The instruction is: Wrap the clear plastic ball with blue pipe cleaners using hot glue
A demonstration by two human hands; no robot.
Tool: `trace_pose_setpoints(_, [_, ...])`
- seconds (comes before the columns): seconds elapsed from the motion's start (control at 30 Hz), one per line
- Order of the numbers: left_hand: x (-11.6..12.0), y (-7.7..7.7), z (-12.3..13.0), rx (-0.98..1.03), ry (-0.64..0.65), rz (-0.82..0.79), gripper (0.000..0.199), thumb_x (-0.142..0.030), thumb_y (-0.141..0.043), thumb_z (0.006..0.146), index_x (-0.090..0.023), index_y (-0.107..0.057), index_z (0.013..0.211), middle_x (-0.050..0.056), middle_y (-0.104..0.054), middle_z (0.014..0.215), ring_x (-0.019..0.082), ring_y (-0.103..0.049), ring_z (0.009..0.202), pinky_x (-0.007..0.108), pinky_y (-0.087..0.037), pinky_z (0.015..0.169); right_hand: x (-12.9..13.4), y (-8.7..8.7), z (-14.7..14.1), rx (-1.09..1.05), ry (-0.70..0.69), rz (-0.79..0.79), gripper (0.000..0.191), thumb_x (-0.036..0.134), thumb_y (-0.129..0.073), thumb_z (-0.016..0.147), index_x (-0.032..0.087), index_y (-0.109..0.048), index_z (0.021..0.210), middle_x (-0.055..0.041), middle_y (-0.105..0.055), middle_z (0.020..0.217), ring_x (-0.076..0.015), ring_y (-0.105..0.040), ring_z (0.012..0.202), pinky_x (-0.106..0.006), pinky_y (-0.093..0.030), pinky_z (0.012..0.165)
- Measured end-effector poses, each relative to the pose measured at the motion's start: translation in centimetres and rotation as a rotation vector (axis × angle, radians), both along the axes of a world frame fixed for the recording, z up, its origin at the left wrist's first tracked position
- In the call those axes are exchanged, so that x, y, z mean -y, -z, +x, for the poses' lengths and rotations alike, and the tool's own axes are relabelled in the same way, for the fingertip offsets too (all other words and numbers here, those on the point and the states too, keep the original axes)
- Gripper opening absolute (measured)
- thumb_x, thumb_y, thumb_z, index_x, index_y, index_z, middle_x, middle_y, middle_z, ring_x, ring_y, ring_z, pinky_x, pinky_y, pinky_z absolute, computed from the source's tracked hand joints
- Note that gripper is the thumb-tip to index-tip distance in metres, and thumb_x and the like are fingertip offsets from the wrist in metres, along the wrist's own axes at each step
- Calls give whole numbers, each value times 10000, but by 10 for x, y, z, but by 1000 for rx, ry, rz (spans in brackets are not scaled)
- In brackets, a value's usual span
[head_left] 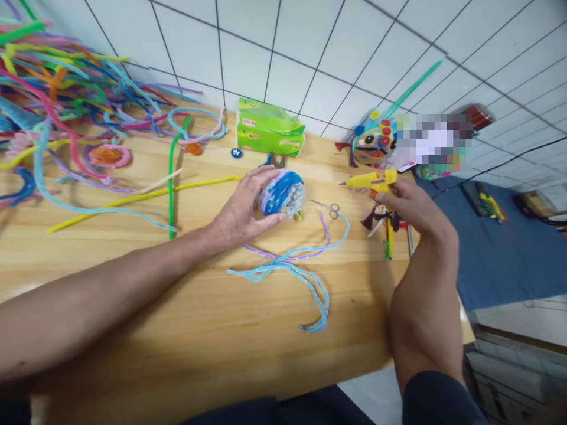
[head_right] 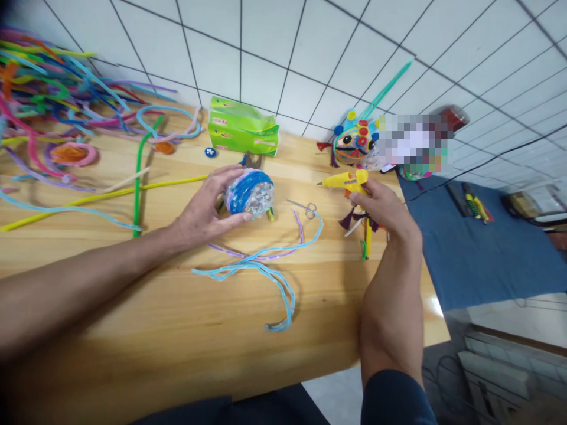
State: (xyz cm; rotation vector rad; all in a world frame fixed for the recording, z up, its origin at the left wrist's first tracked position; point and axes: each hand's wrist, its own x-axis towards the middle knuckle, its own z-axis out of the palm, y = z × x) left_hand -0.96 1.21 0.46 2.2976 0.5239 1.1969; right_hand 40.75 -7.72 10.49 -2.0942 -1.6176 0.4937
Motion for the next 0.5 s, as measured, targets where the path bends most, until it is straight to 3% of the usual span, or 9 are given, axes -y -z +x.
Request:
trace_pose_setpoints(0.23, [1, 3, 1, 11, -28, -50, 783, -588, -782, 990, -281, -450, 1630, 174, -571, 1632, 362, -513, 1585, 619, -451, 1331, -10, 5, -9, 18, -79, -49, 273, 482, -764, 840, 249, -787, 980, -48, -783, 907, -251, -683, 814, -386, -571, 707])
trace_pose_setpoints(0.5, [2, 3, 1, 42, -5, -33, 784, -534, -799, 995, -296, -428, 1644, 173, -565, 1638, 363, -514, 1588, 610, -452, 1333, -9, 6, -15, -74, -34, -46, 354, 514, -781, 799, 247, -780, 1031, -46, -758, 928, -240, -668, 800, -374, -562, 668])
